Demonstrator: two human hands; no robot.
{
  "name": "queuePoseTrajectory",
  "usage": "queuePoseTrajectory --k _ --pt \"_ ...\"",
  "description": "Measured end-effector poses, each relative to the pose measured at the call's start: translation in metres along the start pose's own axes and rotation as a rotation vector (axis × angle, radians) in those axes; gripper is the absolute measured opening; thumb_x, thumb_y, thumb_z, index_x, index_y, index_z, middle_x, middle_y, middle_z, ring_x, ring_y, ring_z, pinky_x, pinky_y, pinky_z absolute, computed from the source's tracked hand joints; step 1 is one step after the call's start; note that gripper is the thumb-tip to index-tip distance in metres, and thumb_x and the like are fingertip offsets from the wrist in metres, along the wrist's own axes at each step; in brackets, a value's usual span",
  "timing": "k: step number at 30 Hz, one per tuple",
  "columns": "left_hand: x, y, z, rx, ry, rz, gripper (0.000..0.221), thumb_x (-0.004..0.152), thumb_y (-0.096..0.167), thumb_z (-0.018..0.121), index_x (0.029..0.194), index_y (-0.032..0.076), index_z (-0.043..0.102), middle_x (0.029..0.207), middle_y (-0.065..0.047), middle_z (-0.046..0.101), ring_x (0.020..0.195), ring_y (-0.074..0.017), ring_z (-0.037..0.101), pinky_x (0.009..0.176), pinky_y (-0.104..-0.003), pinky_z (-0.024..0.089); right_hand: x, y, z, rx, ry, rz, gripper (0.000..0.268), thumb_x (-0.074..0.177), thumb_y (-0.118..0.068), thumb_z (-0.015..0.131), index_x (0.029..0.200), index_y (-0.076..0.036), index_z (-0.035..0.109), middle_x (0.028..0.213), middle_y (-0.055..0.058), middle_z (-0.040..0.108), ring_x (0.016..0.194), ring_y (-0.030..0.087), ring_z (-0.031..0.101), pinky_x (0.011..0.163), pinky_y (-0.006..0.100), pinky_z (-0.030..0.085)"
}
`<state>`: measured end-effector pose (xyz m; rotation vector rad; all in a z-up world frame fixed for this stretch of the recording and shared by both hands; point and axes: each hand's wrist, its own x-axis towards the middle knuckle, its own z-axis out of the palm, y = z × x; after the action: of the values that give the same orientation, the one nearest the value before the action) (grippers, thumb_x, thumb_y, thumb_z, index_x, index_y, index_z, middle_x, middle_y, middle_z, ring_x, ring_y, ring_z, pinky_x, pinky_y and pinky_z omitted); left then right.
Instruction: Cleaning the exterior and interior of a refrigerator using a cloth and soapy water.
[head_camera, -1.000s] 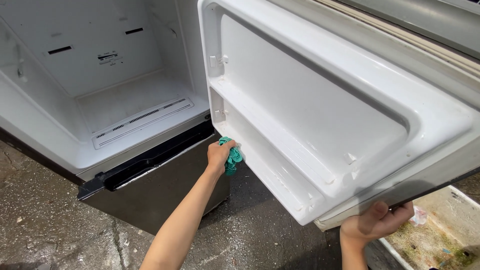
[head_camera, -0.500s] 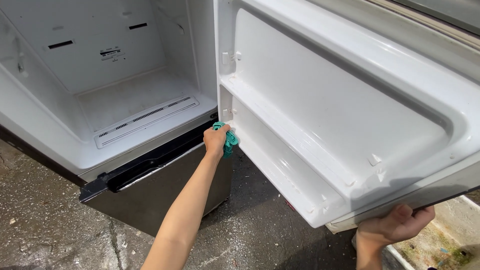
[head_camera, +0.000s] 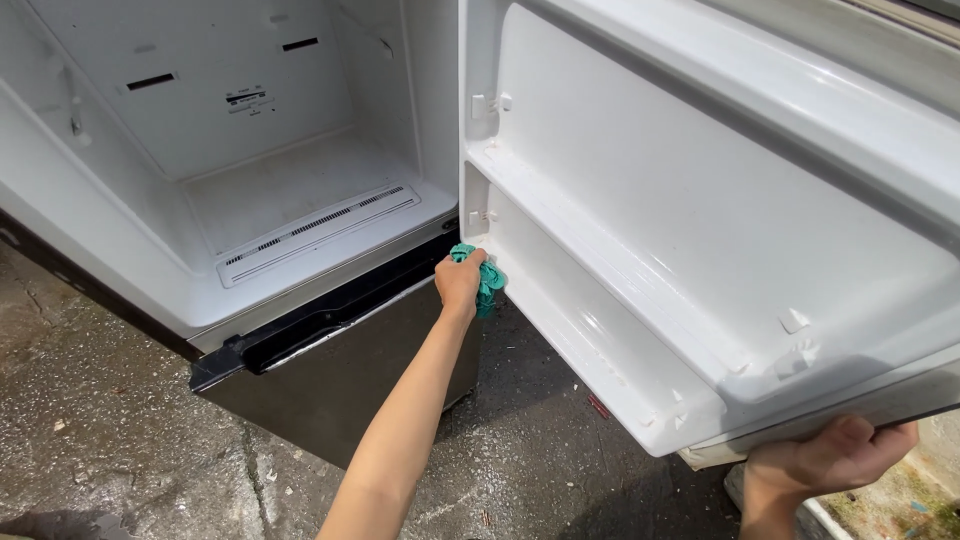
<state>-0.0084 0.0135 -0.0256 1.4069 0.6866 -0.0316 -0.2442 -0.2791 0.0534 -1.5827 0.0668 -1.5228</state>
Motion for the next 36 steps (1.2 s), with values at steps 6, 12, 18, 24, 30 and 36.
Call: queuePoseTrajectory --k 6,12,18,24,30,36 --pt "-0.071 -0.033 -0.015 -0.019 -0.371 0.009 0.025 0.075 0.019 0.082 0.066 0.013 0.059 0.064 -0.001 0.062 0.060 -0.0180 0.062 0.061 -0.035 0.050 0.014 0.021 0.002 0.057 -0.017 -0.086 0.071 0.116 -0.052 0.047 0.143 0.013 0.037 0.124 0.028 0.045 0.117 0.037 0.051 0.097 0.050 0.047" --pt "-0.061 -0.063 -0.052 0.194 -0.250 0.210 0.036 0.090 0.027 0.075 0.070 0.015 0.047 0.065 0.002 0.053 0.061 -0.0129 0.049 0.065 -0.035 0.042 0.032 0.022 0.010 0.090 -0.128 -0.121 0.074 0.117 -0.056 0.047 0.142 0.013 0.033 0.136 0.033 0.044 0.130 0.041 0.047 0.113 0.054 0.044" --pt "-0.052 -0.041 -0.070 0.481 -0.244 0.380 0.040 0.089 0.040 0.068 0.129 0.033 0.064 0.058 0.004 0.041 0.046 -0.0107 0.029 0.051 -0.034 0.030 0.041 0.030 0.008 0.029 -0.168 -0.169 0.069 0.122 -0.050 0.040 0.147 0.014 0.031 0.140 0.039 0.044 0.133 0.049 0.047 0.111 0.057 0.043" --pt "-0.021 0.003 -0.053 0.958 -0.345 0.703 0.084 0.090 0.033 0.062 0.165 0.038 0.024 0.054 -0.002 0.041 0.051 -0.0194 0.041 0.049 -0.038 0.035 0.047 0.042 0.006 0.026 -0.159 -0.157 0.071 0.121 -0.050 0.041 0.151 0.014 0.030 0.146 0.040 0.043 0.137 0.048 0.046 0.114 0.056 0.042" --pt "-0.039 -0.001 -0.060 0.862 -0.401 0.606 0.066 0.091 0.038 0.060 0.155 0.037 0.044 0.058 0.002 0.040 0.054 -0.0168 0.041 0.056 -0.038 0.039 0.054 0.049 0.006 -0.099 -0.113 -0.161 0.082 0.119 -0.058 0.039 0.146 0.019 0.033 0.136 0.039 0.049 0.129 0.045 0.050 0.109 0.051 0.042" --pt "-0.028 -0.007 -0.066 0.825 -0.373 0.551 0.069 0.092 0.046 0.061 0.158 0.039 0.040 0.063 0.000 0.048 0.066 -0.0208 0.053 0.066 -0.040 0.045 0.056 0.052 0.006 -0.088 -0.142 -0.204 0.075 0.121 -0.053 0.037 0.146 0.018 0.033 0.136 0.039 0.047 0.129 0.046 0.048 0.108 0.054 0.041"
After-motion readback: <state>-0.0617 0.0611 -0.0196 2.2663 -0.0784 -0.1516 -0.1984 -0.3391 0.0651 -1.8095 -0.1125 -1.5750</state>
